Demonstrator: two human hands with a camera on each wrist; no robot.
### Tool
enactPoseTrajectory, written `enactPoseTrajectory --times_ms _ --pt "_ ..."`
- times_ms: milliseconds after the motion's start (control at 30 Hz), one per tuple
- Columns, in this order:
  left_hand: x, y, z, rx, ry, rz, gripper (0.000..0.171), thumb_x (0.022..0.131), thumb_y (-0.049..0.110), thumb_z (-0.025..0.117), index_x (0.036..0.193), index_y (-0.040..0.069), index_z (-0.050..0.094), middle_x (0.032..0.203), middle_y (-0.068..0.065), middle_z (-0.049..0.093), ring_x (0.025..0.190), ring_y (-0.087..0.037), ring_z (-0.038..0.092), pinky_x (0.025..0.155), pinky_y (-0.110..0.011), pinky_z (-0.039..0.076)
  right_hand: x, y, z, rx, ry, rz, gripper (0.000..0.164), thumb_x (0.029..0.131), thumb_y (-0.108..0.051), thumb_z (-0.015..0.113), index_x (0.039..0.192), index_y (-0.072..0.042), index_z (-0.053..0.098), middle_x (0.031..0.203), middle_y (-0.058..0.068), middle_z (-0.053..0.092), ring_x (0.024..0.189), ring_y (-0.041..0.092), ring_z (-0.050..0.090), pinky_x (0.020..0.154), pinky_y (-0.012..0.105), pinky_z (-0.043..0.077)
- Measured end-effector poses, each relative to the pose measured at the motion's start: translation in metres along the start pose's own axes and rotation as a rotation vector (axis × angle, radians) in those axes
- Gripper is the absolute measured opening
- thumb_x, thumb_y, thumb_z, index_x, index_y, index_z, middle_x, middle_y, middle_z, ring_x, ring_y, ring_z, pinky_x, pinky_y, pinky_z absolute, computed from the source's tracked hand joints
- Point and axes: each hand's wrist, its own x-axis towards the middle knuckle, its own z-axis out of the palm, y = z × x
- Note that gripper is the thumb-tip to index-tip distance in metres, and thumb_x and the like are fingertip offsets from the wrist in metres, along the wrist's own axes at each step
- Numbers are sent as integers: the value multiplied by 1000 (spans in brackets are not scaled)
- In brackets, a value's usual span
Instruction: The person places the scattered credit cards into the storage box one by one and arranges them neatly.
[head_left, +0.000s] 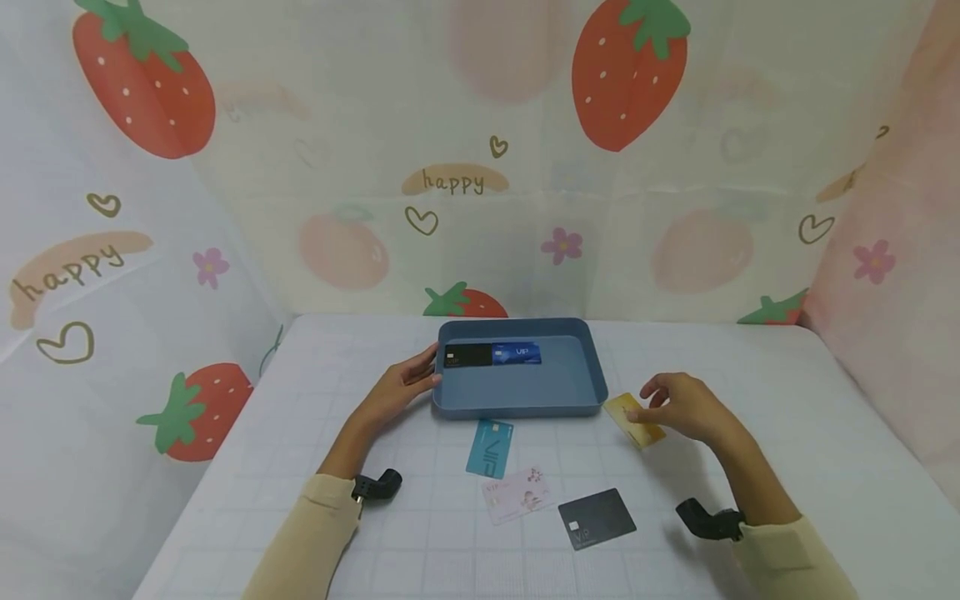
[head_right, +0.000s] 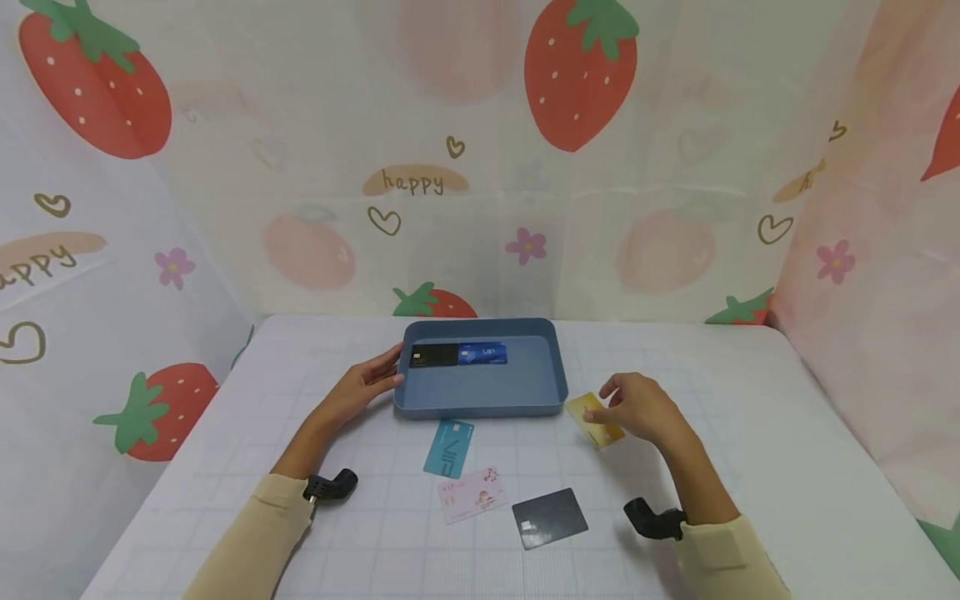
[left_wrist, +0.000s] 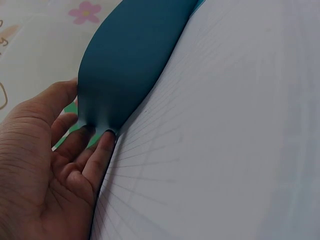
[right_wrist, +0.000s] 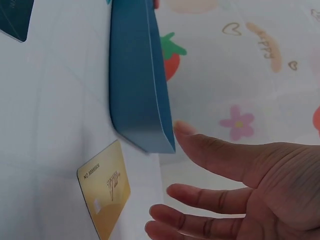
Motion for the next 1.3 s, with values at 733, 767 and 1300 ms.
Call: enactPoseTrajectory --times_ms 733,767,1300 --pt "-1 7 0 3 -2 -15 68 102 22 65 160 11 32 164 -7 31 146 -30 39 117 -45 33 2 4 18 -135 -13 94 56 79 -36 86 109 7 66 96 15 68 81 26 58 64 39 48" --pt "-2 7 1 3 -2 -18 68 102 22 65 160 11 31 164 -7 31 146 -30 39 117 -45 33 2 4 19 -145 -12 95 57 79 -37 87 109 7 66 96 15 68 80 26 58 64 39 48" --pt "-12 39 5 -14 -12 -48 67 102 12 62 159 2 28 164 -15 27 146 -36 36 116 -46 32 7 6 26 -187 -33 149 50 77 -31 89 103 6 65 85 9 63 76 24 55 63 36 45"
